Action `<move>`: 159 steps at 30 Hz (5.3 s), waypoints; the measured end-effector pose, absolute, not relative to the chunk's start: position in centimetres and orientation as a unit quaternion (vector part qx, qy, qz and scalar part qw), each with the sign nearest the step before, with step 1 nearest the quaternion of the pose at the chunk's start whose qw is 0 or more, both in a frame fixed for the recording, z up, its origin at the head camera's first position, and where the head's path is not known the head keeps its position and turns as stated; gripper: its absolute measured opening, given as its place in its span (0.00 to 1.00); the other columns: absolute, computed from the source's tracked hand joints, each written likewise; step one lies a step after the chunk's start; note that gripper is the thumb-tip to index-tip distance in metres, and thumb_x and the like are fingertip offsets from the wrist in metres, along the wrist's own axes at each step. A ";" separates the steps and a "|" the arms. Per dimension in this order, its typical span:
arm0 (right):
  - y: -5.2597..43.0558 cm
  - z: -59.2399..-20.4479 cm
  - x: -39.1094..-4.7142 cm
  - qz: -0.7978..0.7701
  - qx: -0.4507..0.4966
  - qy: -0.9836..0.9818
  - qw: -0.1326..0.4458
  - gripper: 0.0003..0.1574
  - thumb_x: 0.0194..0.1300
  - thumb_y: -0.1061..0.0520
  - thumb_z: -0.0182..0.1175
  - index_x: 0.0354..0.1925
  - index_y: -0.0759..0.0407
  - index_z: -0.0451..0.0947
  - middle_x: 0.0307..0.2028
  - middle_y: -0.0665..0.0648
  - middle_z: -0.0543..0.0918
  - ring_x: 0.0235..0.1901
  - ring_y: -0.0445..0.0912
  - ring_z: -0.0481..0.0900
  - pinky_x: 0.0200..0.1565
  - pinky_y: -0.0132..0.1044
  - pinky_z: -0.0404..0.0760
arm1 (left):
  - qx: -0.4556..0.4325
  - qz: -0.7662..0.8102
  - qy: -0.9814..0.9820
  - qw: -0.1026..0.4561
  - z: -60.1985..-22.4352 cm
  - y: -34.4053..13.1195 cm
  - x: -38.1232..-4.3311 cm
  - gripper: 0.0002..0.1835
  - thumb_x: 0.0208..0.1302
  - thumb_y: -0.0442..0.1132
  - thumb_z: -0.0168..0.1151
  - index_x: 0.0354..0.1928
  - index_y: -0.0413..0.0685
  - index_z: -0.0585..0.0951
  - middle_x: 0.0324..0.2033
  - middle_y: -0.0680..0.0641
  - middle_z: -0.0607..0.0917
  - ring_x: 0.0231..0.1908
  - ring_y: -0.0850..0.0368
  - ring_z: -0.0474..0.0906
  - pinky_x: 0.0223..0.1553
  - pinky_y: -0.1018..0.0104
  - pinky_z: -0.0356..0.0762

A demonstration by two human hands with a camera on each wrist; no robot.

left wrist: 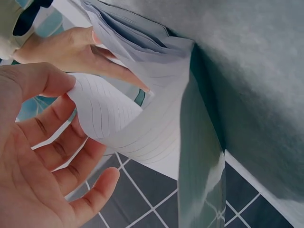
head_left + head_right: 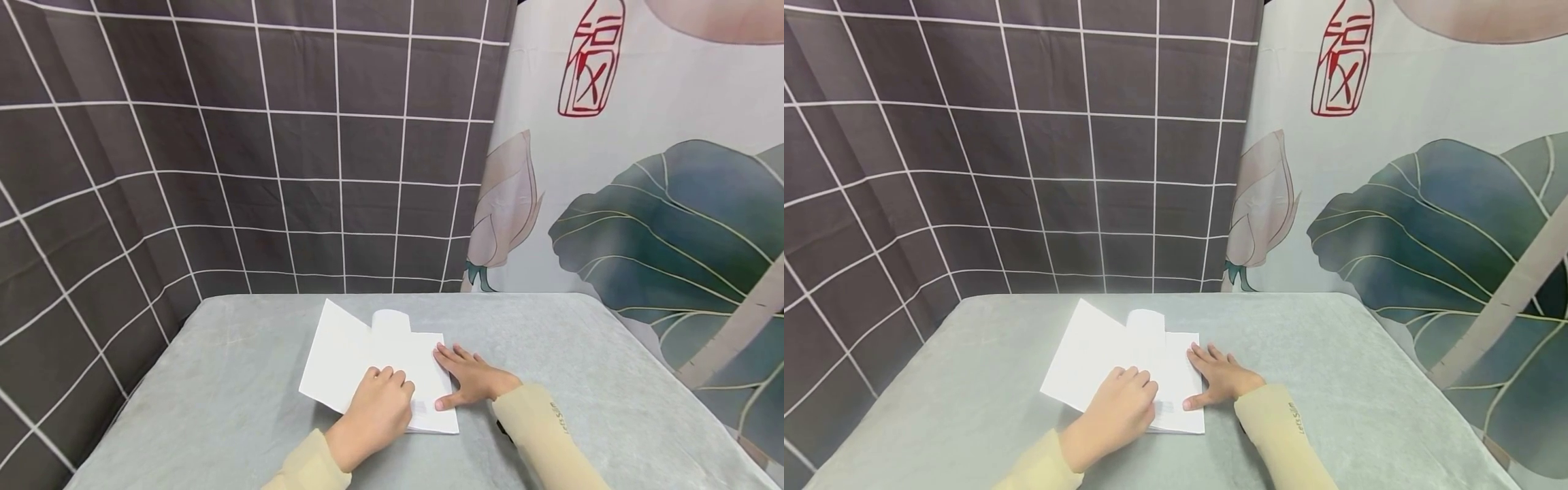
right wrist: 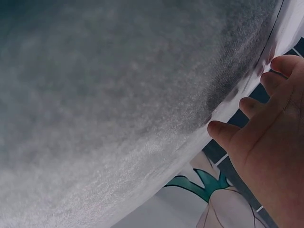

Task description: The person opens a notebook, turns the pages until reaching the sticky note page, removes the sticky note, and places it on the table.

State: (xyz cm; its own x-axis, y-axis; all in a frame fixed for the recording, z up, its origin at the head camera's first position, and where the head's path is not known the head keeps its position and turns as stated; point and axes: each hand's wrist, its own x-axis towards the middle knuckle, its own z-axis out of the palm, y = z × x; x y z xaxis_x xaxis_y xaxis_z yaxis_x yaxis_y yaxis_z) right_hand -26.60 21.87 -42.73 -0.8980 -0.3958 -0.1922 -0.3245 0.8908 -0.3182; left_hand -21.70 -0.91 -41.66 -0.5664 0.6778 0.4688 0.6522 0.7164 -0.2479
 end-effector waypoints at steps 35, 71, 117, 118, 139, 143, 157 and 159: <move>22.0 -43.1 -26.9 -0.147 -0.199 0.961 0.124 0.66 0.47 0.32 0.69 0.74 0.57 0.52 0.75 0.57 0.53 0.74 0.63 0.45 0.67 0.65 0.48 | -0.286 -0.029 -0.890 0.353 -41.9 -5.4 -21.8 0.10 0.43 0.40 0.66 0.18 0.51 0.72 0.17 0.54 0.70 0.22 0.56 0.68 0.30 0.61 0.65; 22.0 -43.2 -27.0 -0.150 -0.202 0.959 0.132 0.66 0.47 0.32 0.69 0.73 0.57 0.52 0.75 0.58 0.52 0.74 0.63 0.44 0.68 0.65 0.46 | -0.174 -0.054 -0.928 0.326 -41.4 -10.5 -21.5 0.13 0.42 0.42 0.64 0.15 0.50 0.69 0.17 0.51 0.70 0.21 0.52 0.68 0.30 0.54 0.65; 21.5 -41.9 -26.2 -0.127 -0.229 0.953 0.153 0.70 0.40 0.35 0.75 0.73 0.60 0.54 0.75 0.60 0.53 0.74 0.64 0.45 0.68 0.66 0.44 | -0.205 -0.031 -0.935 0.288 -41.5 -10.7 -21.8 0.12 0.41 0.37 0.72 0.19 0.46 0.75 0.22 0.48 0.73 0.34 0.46 0.70 0.48 0.46 0.67; 21.5 -41.9 -26.3 -0.129 -0.227 0.953 0.153 0.70 0.40 0.35 0.75 0.73 0.60 0.54 0.75 0.60 0.53 0.74 0.63 0.45 0.68 0.66 0.44 | -0.209 -0.026 -0.935 0.287 -41.5 -10.5 -21.8 0.11 0.41 0.37 0.72 0.19 0.46 0.75 0.22 0.48 0.73 0.34 0.46 0.70 0.48 0.47 0.67; 21.7 -42.1 -26.5 -0.128 -0.212 0.956 0.159 0.66 0.43 0.32 0.71 0.73 0.55 0.55 0.75 0.57 0.53 0.74 0.61 0.44 0.68 0.64 0.45 | -0.351 -0.011 -0.891 0.287 -41.3 -3.9 -21.2 0.11 0.49 0.49 0.70 0.27 0.51 0.82 0.23 0.53 0.77 0.30 0.56 0.69 0.40 0.60 0.69; 21.7 -42.2 -26.5 -0.125 -0.213 0.956 0.157 0.66 0.44 0.32 0.71 0.73 0.55 0.55 0.75 0.57 0.53 0.74 0.61 0.45 0.68 0.64 0.46 | -0.371 0.003 -0.893 0.256 -41.5 -2.7 -21.4 0.14 0.51 0.54 0.68 0.31 0.53 0.83 0.26 0.54 0.79 0.32 0.57 0.71 0.41 0.60 0.68; 21.7 -42.3 -26.4 -0.129 -0.230 0.954 0.144 0.65 0.44 0.33 0.71 0.72 0.58 0.57 0.74 0.60 0.55 0.73 0.64 0.47 0.67 0.66 0.47 | -0.419 0.059 -0.873 0.241 -41.9 -0.3 -21.3 0.19 0.49 0.61 0.68 0.33 0.56 0.83 0.31 0.54 0.81 0.37 0.57 0.74 0.43 0.60 0.69; 21.7 -42.3 -26.4 -0.132 -0.227 0.954 0.145 0.65 0.44 0.33 0.71 0.72 0.58 0.57 0.74 0.60 0.55 0.73 0.63 0.46 0.67 0.66 0.47 | -0.423 0.060 -0.871 0.244 -42.0 -0.2 -21.4 0.18 0.49 0.60 0.69 0.33 0.56 0.84 0.31 0.54 0.82 0.38 0.57 0.75 0.44 0.60 0.70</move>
State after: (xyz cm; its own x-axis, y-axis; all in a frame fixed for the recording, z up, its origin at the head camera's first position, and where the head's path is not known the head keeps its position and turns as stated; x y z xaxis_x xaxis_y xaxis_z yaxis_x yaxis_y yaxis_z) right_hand -26.41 21.70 -42.34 -0.8550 -0.4714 -0.2164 -0.3951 0.8621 -0.3173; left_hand -21.36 -0.20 -42.04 -0.5231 0.7661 0.3733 0.7072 0.6347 -0.3115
